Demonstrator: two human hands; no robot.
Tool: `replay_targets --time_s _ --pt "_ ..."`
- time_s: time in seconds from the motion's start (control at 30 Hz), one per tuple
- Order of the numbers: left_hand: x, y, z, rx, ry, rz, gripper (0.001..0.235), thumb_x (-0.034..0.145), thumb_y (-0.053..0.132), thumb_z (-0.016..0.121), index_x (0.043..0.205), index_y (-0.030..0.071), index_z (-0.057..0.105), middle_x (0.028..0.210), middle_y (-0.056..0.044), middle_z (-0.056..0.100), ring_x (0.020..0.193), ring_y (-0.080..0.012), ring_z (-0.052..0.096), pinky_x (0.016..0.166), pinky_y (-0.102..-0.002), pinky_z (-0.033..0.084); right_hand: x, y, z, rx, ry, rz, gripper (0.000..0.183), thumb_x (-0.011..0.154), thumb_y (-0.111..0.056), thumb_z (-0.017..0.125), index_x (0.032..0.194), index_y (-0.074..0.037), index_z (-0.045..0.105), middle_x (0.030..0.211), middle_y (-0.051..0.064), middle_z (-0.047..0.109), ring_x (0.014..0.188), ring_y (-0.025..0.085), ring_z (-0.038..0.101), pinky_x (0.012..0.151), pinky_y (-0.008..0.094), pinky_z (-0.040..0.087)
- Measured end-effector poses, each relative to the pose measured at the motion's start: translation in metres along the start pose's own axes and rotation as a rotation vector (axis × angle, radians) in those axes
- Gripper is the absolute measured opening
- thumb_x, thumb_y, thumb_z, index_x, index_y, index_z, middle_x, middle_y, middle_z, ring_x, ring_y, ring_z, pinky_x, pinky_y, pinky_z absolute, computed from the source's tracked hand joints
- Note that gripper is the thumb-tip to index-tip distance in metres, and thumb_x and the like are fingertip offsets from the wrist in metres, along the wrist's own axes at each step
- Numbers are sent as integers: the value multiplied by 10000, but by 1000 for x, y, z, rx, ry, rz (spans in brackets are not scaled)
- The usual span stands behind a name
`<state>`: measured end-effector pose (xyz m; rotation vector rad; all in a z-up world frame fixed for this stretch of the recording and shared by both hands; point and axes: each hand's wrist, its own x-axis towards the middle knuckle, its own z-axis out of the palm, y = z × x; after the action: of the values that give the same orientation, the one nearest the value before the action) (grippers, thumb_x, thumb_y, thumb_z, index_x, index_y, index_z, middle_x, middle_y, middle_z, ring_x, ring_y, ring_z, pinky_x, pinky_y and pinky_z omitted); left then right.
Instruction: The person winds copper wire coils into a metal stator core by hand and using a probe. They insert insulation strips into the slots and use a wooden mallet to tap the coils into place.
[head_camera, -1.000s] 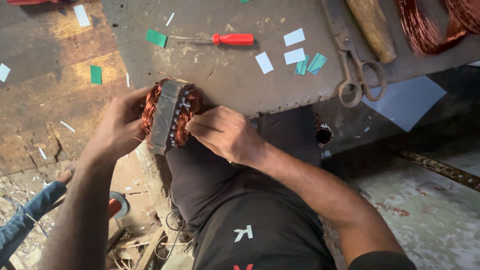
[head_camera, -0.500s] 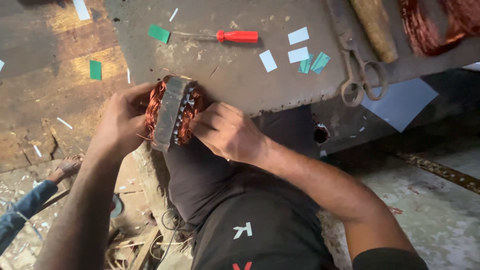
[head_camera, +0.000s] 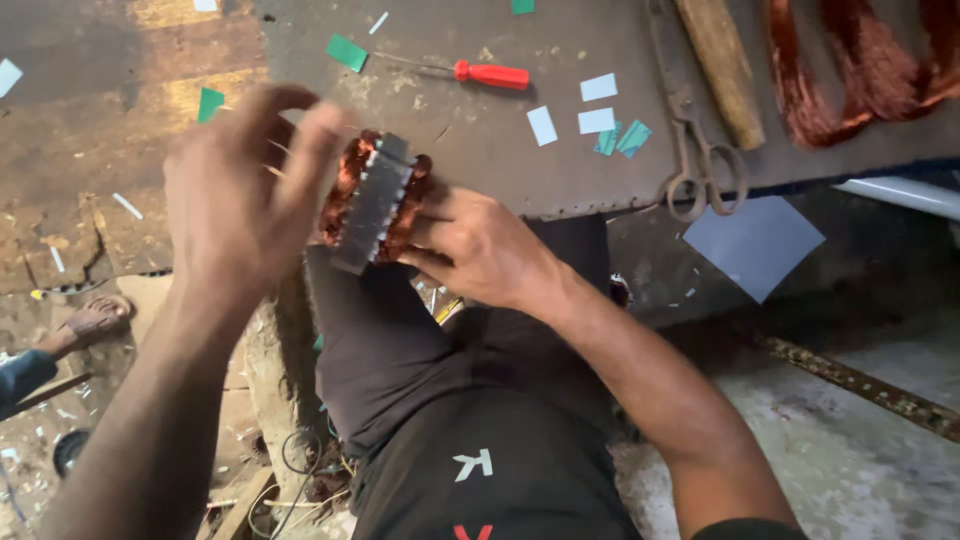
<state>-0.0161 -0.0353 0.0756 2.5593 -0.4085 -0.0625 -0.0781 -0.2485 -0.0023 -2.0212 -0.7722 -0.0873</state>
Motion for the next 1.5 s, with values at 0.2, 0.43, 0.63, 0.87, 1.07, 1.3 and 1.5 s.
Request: replay_targets --time_s 0.2,0.43,0.63,0.87,1.07,1.3,1.5 --pt "12 29 15 99 -134 10 483 940 490 713 1085 32 768 740 -176 726 691 -350 722 672 -448 562 4 -7 0 -122 -22 -53 218 857 -99 784 1061 -67 712 1092 82 690 1093 308 653 992 449 516" --pt "-3 23 6 -189 -120 49 426 928 418 683 1125 46 745 840 -191 732 745 -339 733 712 -444 565 -5 -21 -2 -54 55 -61 251 925 -63 750 1172 -68 703 1199 117 672 1097 331 685 963 428 572" --pt "-7 21 15 -145 -51 216 338 843 359 690 1037 93 765 854 -196 715 793 -398 696 725 -491 547 -10 -21 35 -265 157 -16 206 888 -127 812 1059 -76 710 1047 91 650 822 306 697 724 438 575" --pt "-7 5 12 -230 -68 336 316 820 361 681 986 109 773 820 -165 729 762 -395 690 699 -488 546 -2 -18 61 -369 176 -39 168 829 -27 776 946 -130 714 1027 49 633 773 292 691 699 421 568" --pt "0 -7 7 -279 -65 330 341 810 398 692 980 116 778 704 -162 685 650 -382 674 632 -464 549 2 -32 37 -432 114 -128 214 826 -7 775 1024 -84 750 1054 77 682 799 285 702 703 396 571" --pt "8 -16 6 -283 -145 378 498 920 624 641 966 155 802 696 -110 717 661 -354 694 604 -469 541 8 -50 29 -460 117 -145 171 862 0 791 1022 -26 737 1023 83 729 849 274 729 744 384 585" --pt "9 -32 -1 -294 -159 570 414 873 454 665 1149 183 813 994 -179 717 941 -362 665 853 -489 518 -4 -63 11 -151 522 281 133 1012 -67 726 1142 -58 701 1077 42 712 761 136 644 669 289 546"
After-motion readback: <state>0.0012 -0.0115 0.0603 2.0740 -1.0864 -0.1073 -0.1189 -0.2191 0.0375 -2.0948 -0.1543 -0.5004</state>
